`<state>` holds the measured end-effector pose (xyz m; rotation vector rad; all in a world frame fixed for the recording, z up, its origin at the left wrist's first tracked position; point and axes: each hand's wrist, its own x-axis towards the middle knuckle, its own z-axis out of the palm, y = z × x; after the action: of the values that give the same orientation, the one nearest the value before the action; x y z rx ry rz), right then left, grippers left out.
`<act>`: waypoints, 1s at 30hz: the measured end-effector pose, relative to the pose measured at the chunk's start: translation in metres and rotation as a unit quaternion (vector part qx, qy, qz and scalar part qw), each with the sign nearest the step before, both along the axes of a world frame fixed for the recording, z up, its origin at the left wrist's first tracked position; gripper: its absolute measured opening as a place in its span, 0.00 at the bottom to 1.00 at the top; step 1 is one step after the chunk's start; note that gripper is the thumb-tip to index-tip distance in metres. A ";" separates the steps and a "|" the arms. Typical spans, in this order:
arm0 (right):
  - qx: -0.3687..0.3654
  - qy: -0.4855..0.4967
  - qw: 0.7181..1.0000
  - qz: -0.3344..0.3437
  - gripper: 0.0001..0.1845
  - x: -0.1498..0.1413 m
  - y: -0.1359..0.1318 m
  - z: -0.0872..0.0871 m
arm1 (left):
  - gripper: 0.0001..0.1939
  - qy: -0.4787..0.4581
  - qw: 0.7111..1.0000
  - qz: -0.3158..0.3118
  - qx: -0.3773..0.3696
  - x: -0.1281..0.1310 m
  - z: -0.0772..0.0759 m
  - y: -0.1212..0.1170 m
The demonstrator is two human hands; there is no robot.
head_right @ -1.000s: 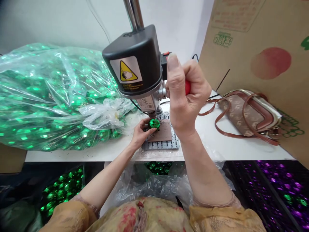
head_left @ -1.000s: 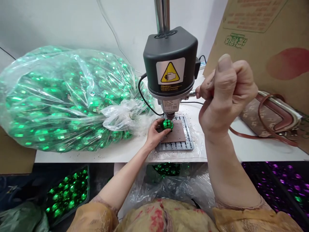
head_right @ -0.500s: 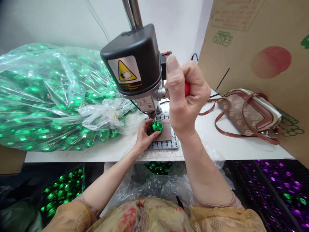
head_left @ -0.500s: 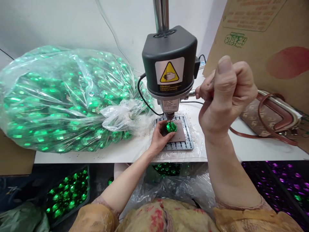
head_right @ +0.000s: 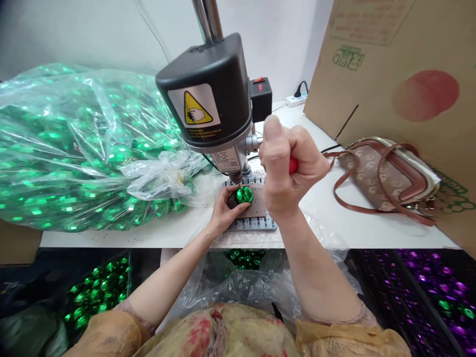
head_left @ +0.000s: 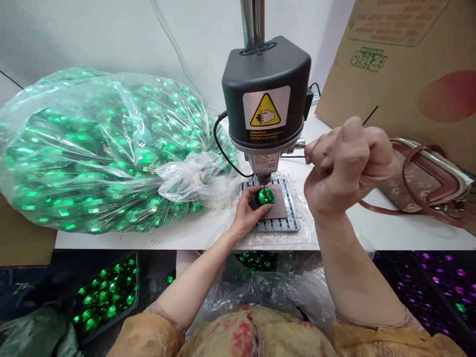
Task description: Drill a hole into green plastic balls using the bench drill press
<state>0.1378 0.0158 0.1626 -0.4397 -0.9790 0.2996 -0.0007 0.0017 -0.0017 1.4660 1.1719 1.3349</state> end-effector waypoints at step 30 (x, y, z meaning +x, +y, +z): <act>0.160 0.002 0.987 0.000 0.27 0.000 0.014 -0.042 | 0.28 -0.007 1.000 0.000 0.005 0.000 -0.001 -0.001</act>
<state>0.1380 0.0302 0.1205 -0.1462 -1.0025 0.1392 -0.0008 0.0008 -0.0026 1.4611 1.1567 1.3511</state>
